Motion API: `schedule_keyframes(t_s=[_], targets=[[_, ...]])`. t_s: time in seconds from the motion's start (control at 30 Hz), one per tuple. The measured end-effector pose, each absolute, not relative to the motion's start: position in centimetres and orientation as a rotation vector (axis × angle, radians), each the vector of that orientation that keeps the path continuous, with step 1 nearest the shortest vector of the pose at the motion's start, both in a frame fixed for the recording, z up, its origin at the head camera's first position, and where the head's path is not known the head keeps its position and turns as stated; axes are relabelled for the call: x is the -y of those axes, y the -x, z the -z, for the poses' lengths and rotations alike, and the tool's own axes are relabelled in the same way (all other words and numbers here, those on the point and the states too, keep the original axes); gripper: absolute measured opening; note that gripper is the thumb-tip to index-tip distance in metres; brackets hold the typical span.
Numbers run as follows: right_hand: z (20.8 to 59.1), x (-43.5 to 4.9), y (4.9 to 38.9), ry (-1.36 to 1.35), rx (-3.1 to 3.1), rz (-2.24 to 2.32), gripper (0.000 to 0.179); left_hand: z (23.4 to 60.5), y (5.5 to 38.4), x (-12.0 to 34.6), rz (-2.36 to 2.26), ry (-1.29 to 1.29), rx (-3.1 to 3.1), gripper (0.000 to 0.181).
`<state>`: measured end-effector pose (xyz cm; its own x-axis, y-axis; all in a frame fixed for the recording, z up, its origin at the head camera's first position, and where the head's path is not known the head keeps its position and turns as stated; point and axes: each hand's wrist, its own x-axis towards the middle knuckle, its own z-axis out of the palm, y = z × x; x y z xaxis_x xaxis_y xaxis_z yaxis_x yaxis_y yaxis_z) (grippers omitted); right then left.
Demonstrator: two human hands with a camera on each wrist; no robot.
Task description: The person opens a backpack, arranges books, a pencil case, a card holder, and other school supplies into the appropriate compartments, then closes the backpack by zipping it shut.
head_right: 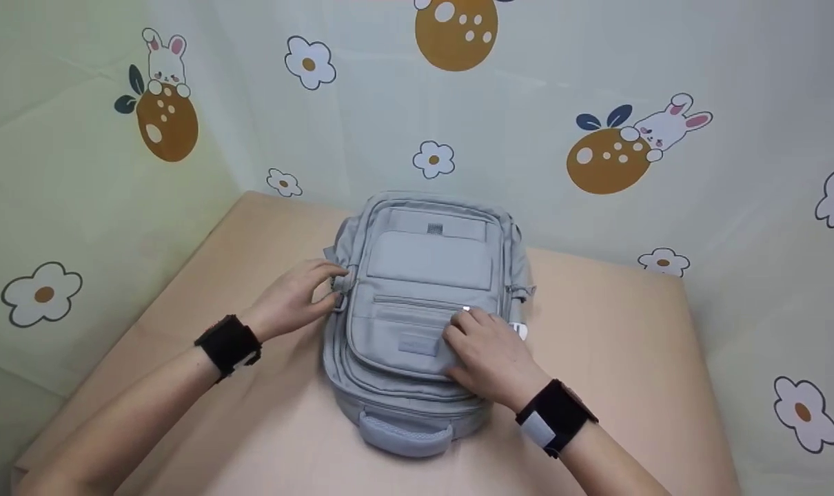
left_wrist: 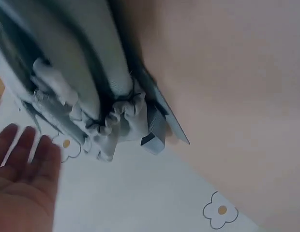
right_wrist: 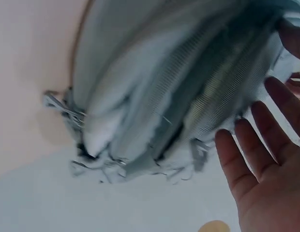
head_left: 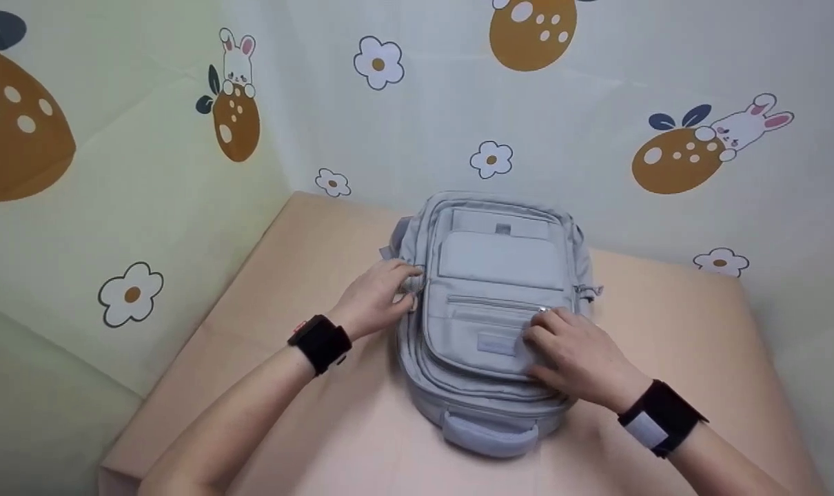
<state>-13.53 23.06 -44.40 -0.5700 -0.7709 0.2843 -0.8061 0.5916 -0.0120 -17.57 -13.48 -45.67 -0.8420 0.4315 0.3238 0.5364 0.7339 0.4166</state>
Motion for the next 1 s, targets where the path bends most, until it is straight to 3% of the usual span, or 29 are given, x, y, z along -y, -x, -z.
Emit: schedule_keyframes(t_s=[0.23,0.6,1.0], targets=[[41.8,-19.0,14.5,-1.351,2.543,-0.268,0.041,45.8,18.5,12.7,0.658,0.647,2.912,0.031],[42.1,-10.8,15.5,-1.406,2.693,-0.175,0.063,46.5,18.9,12.0,0.612,0.576,2.796,0.007],[44.1,-9.8,15.9,-1.333,2.844,-0.051,0.072,46.0,19.0,12.2,0.658,0.54,2.811,0.007]])
